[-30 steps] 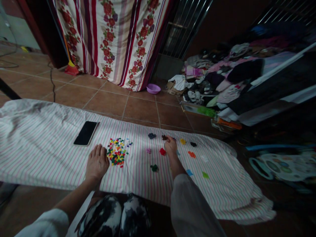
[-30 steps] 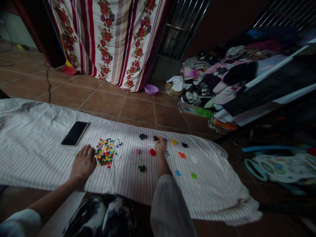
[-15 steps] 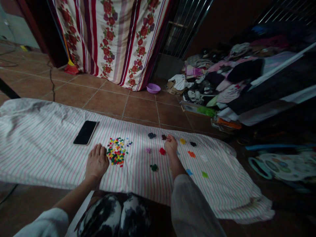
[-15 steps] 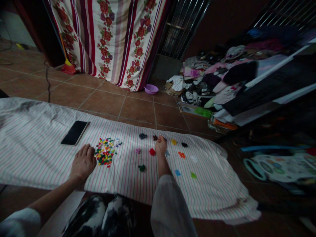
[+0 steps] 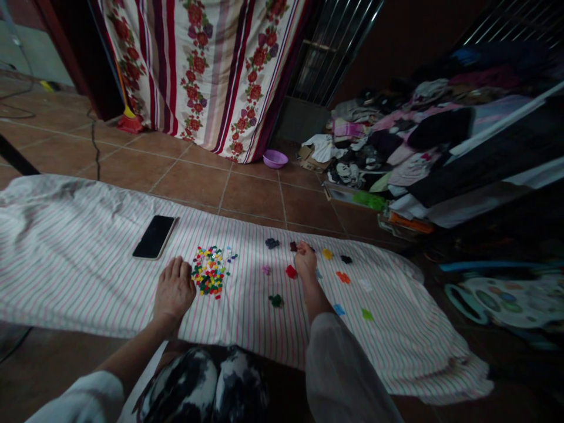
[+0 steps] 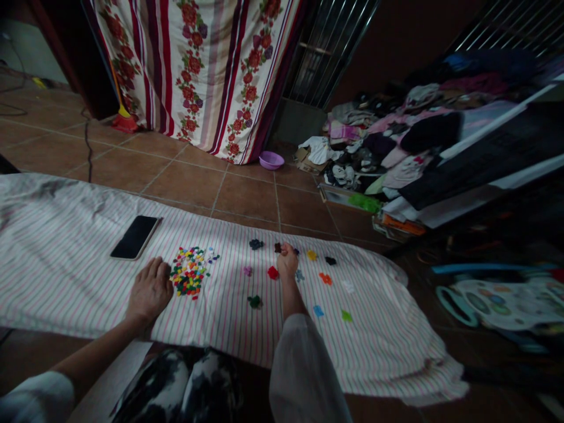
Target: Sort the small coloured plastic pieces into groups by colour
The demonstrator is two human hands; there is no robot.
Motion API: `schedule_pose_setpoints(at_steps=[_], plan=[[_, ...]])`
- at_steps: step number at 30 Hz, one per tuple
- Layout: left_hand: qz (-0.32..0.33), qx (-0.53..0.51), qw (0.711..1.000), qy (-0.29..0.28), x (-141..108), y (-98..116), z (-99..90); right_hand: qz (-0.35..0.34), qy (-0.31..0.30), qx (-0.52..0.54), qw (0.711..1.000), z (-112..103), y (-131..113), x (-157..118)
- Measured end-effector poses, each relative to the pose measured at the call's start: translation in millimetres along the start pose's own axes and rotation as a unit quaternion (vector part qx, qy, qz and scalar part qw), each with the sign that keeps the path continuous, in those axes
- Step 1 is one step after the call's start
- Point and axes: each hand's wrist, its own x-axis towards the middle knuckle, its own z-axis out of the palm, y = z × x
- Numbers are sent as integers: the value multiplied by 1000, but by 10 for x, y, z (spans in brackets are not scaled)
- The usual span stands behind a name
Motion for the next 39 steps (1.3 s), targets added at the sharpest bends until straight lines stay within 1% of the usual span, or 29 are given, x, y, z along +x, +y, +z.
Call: schedule_pose_setpoints(at_steps=[9,13,17,20,25,29,32,36,39], plan=[[-8,-4,1000,-9,13,15,-34,-1,21,9,1000,-97,-48,-11],[-7,-9,1000,2,1,3,-2,-4,37,15,999,-144,-109,-17],[-6,-13,1000,10,-2,-9,31,-23,42,26,998,-156,-205,-89],[-13,-14,1000,3,8,-1,20,-51,34,36,997,-118,-309,-200],[-22,-7,1000,-12,25,25,-20,-135,31,61,989,42,-535,-484],[-24,-14,1000,-14,26,27,-33,-194,-16,81,977,242,-741,-805],[-23,-20,999,-10,23,24,-37,-243,-73,89,963,413,-890,-1099],[-23,-20,999,-9,17,28,-39,-272,-150,80,947,629,-1063,-1455],[-21,-18,1000,-5,16,31,-30,-292,-192,57,935,750,-1180,-1618]])
